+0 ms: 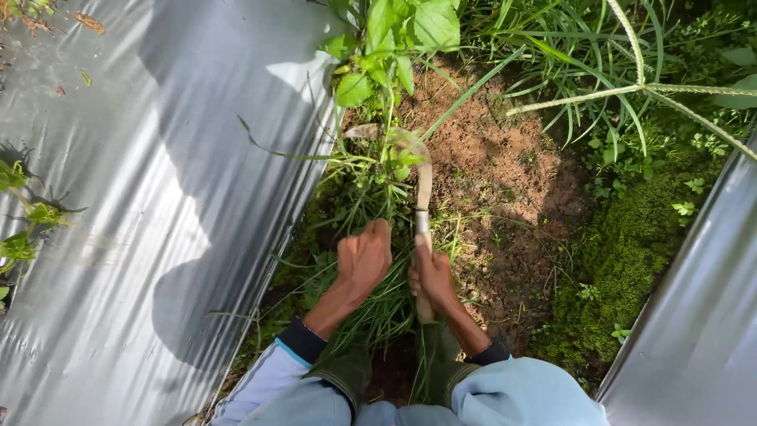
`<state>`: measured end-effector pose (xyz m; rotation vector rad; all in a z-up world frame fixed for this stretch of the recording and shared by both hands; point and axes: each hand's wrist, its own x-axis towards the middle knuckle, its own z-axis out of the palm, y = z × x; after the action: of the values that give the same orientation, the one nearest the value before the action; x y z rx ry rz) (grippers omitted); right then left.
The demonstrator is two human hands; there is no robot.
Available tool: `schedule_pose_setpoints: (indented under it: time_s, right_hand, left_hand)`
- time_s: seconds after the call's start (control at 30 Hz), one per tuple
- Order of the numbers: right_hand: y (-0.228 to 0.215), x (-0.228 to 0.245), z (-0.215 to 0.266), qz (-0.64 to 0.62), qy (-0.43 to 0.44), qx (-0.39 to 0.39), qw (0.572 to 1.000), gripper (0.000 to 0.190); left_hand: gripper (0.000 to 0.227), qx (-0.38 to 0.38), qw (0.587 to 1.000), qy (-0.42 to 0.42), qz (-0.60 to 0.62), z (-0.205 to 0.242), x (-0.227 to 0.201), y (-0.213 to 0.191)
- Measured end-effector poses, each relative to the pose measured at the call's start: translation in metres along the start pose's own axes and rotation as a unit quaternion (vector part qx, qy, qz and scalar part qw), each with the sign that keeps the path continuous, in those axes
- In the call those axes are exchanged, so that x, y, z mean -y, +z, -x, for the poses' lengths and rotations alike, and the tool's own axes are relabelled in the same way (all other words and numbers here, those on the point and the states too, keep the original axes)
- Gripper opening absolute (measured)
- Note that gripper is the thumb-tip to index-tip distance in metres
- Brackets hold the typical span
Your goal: The person is weeding a garden bed, using a sickle to cut the weeds and their hands to pull them out of the soil.
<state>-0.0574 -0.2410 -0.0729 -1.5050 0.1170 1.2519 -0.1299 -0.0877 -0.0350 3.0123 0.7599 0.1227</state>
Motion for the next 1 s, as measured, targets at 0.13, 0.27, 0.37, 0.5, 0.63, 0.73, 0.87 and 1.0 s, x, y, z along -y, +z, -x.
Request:
schedule_pose_setpoints:
  time_s: [0.13,0.27,0.37,0.5,0.63,0.73,0.87,1.0]
  right_hand:
    - [-0.023,0.022,-0.009,-0.089,-0.061,-0.096,0.99,0.053]
    - [-0.034,0.023,0.002,-0.072,-0.097,-0.159,0.98,0.054]
    - [-0.049,-0.004,0.001,-0.031,-0.173,-0.165,0.97,0.059]
    - [-0.065,0.0,-0.003,-0.005,-0.227,-0.162,0.96,0.06]
    - [-0.071,0.022,0.012,0.162,-0.235,-0.142,0.948,0.056]
    - [-0.072,0.013,0.033,0.263,-0.16,-0.142,0.941,0.063]
    - [-0.107,-0.05,0.031,0.14,-0.023,-0.144,0.979,0.063]
    - [-0.115,-0.033,0.032,0.127,-0.037,-0.131,0.983,0.061]
  left_hand:
    - [0.017,0.025,1.0,0.012,-0.003,0.015,0.006,0.032]
    - [0.008,0.074,0.995,0.06,0.042,0.031,-0.004,0.055]
    - [0.006,0.113,0.987,0.097,0.053,0.05,-0.01,0.086]
    - [0.003,0.134,0.978,0.159,0.003,0.053,-0.005,0.084]
    - [0.013,0.146,0.97,0.193,0.013,0.043,0.004,0.089]
    - [0.023,0.111,0.978,0.176,0.026,0.029,0.03,0.086]
    - [0.035,0.182,0.974,0.048,0.128,-0.026,0.023,0.018]
    - [0.051,0.115,0.977,0.178,-0.021,-0.064,0.006,-0.005]
